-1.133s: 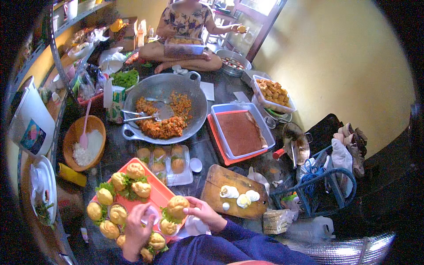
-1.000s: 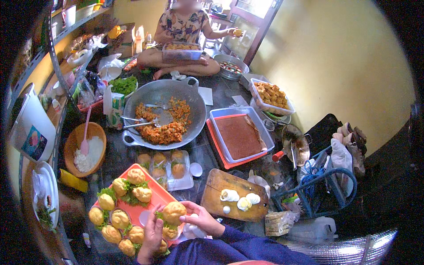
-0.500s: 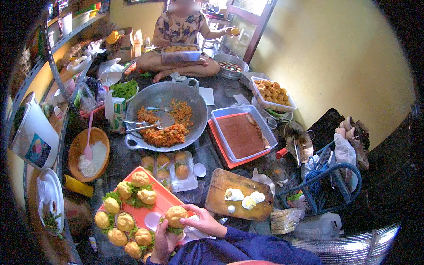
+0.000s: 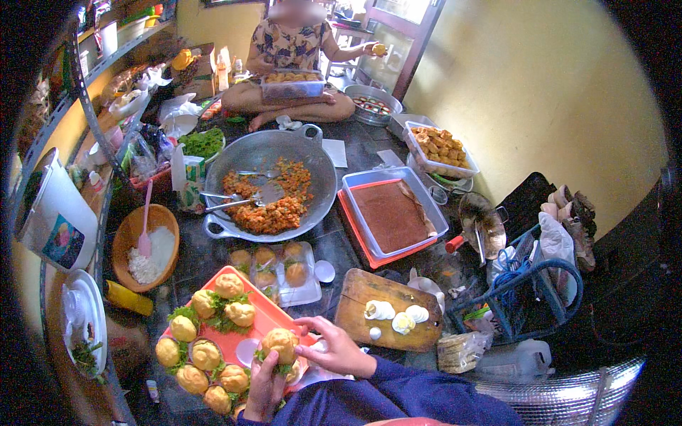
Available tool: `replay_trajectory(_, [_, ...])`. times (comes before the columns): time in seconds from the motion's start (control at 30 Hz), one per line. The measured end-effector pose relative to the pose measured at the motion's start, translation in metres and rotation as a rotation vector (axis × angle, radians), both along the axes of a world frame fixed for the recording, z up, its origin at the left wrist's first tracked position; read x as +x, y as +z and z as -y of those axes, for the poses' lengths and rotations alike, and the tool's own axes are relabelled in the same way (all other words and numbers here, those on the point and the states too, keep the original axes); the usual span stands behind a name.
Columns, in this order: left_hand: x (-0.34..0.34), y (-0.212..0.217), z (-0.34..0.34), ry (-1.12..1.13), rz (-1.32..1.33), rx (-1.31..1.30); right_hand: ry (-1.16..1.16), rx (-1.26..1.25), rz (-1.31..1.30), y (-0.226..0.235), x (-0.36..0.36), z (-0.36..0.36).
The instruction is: The person assembles small round pastries by placing them into paper cups, adding lettuce, a reddish filling, and a slice of hard-boiled egg. The finished items are placed on a red tray.
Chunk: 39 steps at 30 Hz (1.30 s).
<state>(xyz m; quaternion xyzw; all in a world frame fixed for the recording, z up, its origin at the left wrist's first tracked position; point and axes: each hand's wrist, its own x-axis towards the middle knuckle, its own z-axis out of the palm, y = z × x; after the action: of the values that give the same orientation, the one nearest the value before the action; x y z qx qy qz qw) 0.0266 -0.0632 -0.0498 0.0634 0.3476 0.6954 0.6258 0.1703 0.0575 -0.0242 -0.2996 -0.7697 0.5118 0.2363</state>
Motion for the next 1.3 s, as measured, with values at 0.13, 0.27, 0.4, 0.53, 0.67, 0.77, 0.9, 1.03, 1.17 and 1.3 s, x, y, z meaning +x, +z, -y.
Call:
replay_trajectory(0.13, [0.0,0.0,0.002,0.023,-0.041,-0.038,0.1,0.038,0.047,0.028,0.02,-0.048])
replay_trajectory(0.27, [-0.001,0.003,0.006,0.006,-0.116,-0.065,-0.026,0.416,0.15,0.09,0.047,-0.146])
replay_trajectory(0.4, [0.001,0.006,0.007,0.03,-0.102,-0.016,-0.337,0.723,0.314,0.162,0.05,-0.256])
replay_trajectory(0.53, [0.0,0.01,0.007,0.047,-0.121,-0.025,-0.402,0.96,0.643,0.204,0.029,-0.347])
replay_trajectory(0.67, [-0.002,0.01,0.011,0.057,-0.119,-0.06,-0.476,0.935,0.885,0.227,0.008,-0.408])
replay_trajectory(0.77, [-0.004,0.004,0.011,0.081,-0.098,-0.02,-0.544,0.857,0.946,0.24,0.0,-0.435])
replay_trajectory(0.9, [-0.006,-0.003,0.014,0.119,-0.06,0.018,-0.583,0.827,0.895,0.241,-0.002,-0.448])
replay_trajectory(1.03, [-0.006,-0.003,0.014,0.106,-0.124,-0.006,-0.61,0.781,0.932,0.239,0.0,-0.445])
replay_trajectory(1.17, [-0.006,0.003,0.013,0.102,-0.121,0.004,-0.608,0.774,0.976,0.237,0.001,-0.44])
replay_trajectory(1.3, [-0.003,0.008,0.014,0.11,-0.137,0.036,-0.614,0.77,0.925,0.238,0.004,-0.439])
